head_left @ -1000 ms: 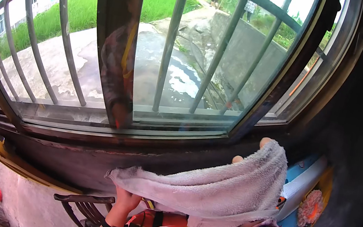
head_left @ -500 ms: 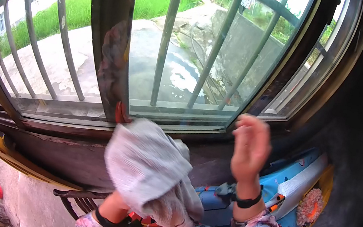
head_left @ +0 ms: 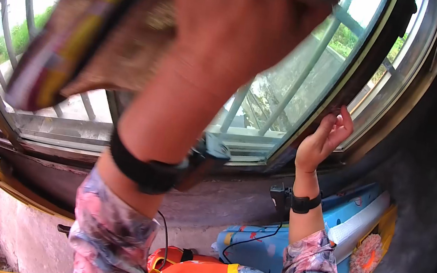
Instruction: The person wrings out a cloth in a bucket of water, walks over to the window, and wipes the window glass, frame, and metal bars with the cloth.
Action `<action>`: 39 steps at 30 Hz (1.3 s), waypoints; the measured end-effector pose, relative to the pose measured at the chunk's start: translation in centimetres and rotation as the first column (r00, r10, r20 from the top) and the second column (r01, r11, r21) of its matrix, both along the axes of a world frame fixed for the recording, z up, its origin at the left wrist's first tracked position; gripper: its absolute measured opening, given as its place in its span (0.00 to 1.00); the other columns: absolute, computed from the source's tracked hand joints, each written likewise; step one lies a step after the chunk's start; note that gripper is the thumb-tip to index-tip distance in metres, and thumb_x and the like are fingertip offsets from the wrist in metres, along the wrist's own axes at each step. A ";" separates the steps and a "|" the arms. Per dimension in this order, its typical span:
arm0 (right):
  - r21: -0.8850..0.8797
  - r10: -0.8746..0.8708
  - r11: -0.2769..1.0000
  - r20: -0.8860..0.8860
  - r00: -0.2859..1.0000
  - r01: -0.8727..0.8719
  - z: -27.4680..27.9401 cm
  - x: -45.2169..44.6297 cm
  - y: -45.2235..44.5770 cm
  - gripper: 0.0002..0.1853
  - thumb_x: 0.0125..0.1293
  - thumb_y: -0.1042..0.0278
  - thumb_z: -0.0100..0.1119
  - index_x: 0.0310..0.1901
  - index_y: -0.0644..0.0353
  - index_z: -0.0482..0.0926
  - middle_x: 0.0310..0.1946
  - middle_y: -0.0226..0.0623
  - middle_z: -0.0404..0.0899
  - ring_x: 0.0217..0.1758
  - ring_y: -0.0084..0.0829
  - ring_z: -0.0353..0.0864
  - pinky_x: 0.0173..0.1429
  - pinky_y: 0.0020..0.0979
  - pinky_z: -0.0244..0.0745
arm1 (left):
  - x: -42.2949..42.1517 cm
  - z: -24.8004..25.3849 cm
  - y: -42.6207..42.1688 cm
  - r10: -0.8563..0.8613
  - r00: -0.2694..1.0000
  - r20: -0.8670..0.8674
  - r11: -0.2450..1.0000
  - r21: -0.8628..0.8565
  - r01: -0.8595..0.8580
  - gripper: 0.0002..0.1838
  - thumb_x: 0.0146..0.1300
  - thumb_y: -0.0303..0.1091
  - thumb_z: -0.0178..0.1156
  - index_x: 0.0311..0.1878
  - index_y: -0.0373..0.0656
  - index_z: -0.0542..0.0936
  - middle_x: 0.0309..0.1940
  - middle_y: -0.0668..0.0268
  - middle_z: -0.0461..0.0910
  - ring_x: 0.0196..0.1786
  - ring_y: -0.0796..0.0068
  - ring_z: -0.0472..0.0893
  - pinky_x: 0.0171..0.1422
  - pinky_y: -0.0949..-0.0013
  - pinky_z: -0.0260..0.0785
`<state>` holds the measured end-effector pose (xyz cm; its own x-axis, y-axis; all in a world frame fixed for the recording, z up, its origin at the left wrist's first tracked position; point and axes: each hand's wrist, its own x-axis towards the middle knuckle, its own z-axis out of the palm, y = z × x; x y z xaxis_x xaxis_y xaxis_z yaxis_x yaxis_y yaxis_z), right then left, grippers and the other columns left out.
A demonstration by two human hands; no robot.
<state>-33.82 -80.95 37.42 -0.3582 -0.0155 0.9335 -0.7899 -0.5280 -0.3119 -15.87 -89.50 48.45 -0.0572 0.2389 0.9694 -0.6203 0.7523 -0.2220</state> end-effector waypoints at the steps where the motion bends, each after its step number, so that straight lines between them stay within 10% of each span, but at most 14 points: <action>1: 0.003 0.050 0.999 0.030 0.998 -0.050 0.1 -0.2 0.0 0.15 0.68 0.69 0.42 0.54 0.62 0.60 0.42 0.34 0.65 0.42 0.21 0.64 0.46 0.24 0.60 | -1.5 -1.6 -0.1 0.033 0.998 0.045 0.999 0.015 -0.033 0.18 0.61 0.38 0.54 0.51 0.41 0.70 0.49 0.58 0.69 0.51 0.67 0.70 0.51 0.65 0.63; 3: -0.003 0.246 0.969 0.083 0.966 -0.247 -0.6 -1.2 0.0 0.15 0.67 0.69 0.43 0.54 0.60 0.60 0.45 0.34 0.65 0.47 0.23 0.64 0.52 0.25 0.60 | -1.6 -2.8 1.4 0.078 0.993 0.087 0.997 0.018 -0.080 0.23 0.62 0.38 0.54 0.59 0.40 0.67 0.58 0.58 0.66 0.58 0.69 0.68 0.56 0.68 0.64; 5: 0.020 0.344 0.938 0.079 0.936 -0.346 -0.1 -1.0 1.2 0.17 0.66 0.69 0.46 0.55 0.59 0.60 0.47 0.34 0.65 0.50 0.24 0.64 0.56 0.26 0.59 | -0.4 -4.8 4.3 0.305 0.816 0.491 0.948 -0.078 -0.308 0.18 0.55 0.36 0.51 0.48 0.42 0.75 0.53 0.57 0.70 0.61 0.56 0.63 0.63 0.54 0.54; 9: 0.298 0.346 0.867 0.218 0.913 -0.399 0.9 -2.9 3.4 0.18 0.65 0.68 0.50 0.55 0.55 0.62 0.34 0.25 0.65 0.33 0.17 0.64 0.36 0.19 0.65 | -3.4 -12.8 5.5 -0.221 0.704 0.675 0.955 0.295 0.016 0.26 0.49 0.38 0.50 0.53 0.39 0.71 0.58 0.54 0.64 0.66 0.58 0.57 0.70 0.49 0.41; 10: 0.380 0.284 0.856 0.219 0.933 -0.350 1.1 -2.9 4.1 0.17 0.65 0.68 0.49 0.55 0.55 0.63 0.32 0.24 0.63 0.30 0.15 0.62 0.32 0.17 0.62 | -5.3 -16.4 4.6 -0.687 0.644 0.336 0.692 0.572 0.441 0.24 0.49 0.36 0.50 0.51 0.38 0.72 0.60 0.53 0.62 0.67 0.58 0.56 0.70 0.54 0.45; 12: 0.380 0.283 0.859 0.207 0.936 -0.344 1.6 -2.2 4.8 0.18 0.64 0.67 0.51 0.54 0.56 0.63 0.32 0.24 0.63 0.29 0.14 0.61 0.32 0.17 0.60 | -3.3 -17.7 5.3 -0.044 0.706 0.707 0.995 0.093 -0.032 0.27 0.54 0.26 0.47 0.60 0.31 0.64 0.62 0.52 0.59 0.69 0.61 0.51 0.72 0.66 0.42; 14: 0.370 0.287 0.863 0.199 0.937 -0.343 1.7 -1.4 4.6 0.18 0.63 0.65 0.53 0.54 0.56 0.63 0.32 0.24 0.62 0.29 0.13 0.59 0.31 0.17 0.59 | -3.8 -21.4 5.1 -0.705 0.586 0.398 0.687 0.588 0.427 0.26 0.50 0.31 0.54 0.56 0.36 0.68 0.62 0.55 0.59 0.67 0.60 0.56 0.70 0.64 0.47; 18: 0.308 -0.053 0.949 -0.037 0.998 0.062 1.5 0.9 3.4 0.27 0.52 0.60 0.67 0.50 0.60 0.66 0.32 0.26 0.62 0.30 0.18 0.59 0.33 0.20 0.59 | -1.7 -21.4 6.1 -0.789 0.492 0.368 0.560 0.762 0.326 0.31 0.47 0.31 0.60 0.57 0.35 0.66 0.63 0.54 0.59 0.67 0.59 0.57 0.70 0.63 0.48; 20: 0.226 -0.275 0.915 -0.259 0.926 0.335 1.4 1.0 2.9 0.24 0.51 0.59 0.67 0.45 0.61 0.68 0.30 0.31 0.63 0.29 0.24 0.60 0.32 0.26 0.60 | -0.3 -20.6 6.3 -0.786 0.480 0.390 0.577 0.742 0.342 0.33 0.44 0.34 0.63 0.56 0.35 0.66 0.61 0.53 0.61 0.65 0.57 0.59 0.69 0.63 0.51; 34: 0.112 -0.263 0.941 -0.351 0.899 0.319 0.4 0.0 2.0 0.16 0.55 0.66 0.62 0.40 0.61 0.68 0.32 0.38 0.66 0.36 0.37 0.65 0.42 0.33 0.62 | 16.4 -20.0 4.1 -0.375 0.885 0.277 0.747 0.655 0.111 0.16 0.40 0.32 0.57 0.36 0.42 0.79 0.37 0.59 0.78 0.47 0.57 0.76 0.59 0.57 0.63; 36: 0.117 -0.250 0.947 -0.310 0.917 0.298 0.0 -0.1 1.7 0.15 0.54 0.66 0.62 0.39 0.61 0.68 0.32 0.38 0.65 0.37 0.37 0.64 0.42 0.33 0.62 | 18.1 -21.0 4.1 -0.317 0.908 -0.273 0.590 0.693 0.415 0.15 0.39 0.30 0.55 0.34 0.38 0.79 0.33 0.58 0.78 0.45 0.58 0.76 0.56 0.58 0.64; 39: 0.062 -0.254 0.955 -0.330 0.909 0.290 -0.1 -0.4 1.4 0.15 0.54 0.67 0.63 0.38 0.61 0.68 0.32 0.38 0.65 0.37 0.37 0.64 0.41 0.33 0.61 | 23.6 -20.9 2.7 -0.175 0.985 0.002 0.742 0.657 0.131 0.17 0.41 0.28 0.52 0.38 0.34 0.76 0.37 0.55 0.76 0.46 0.58 0.75 0.56 0.60 0.64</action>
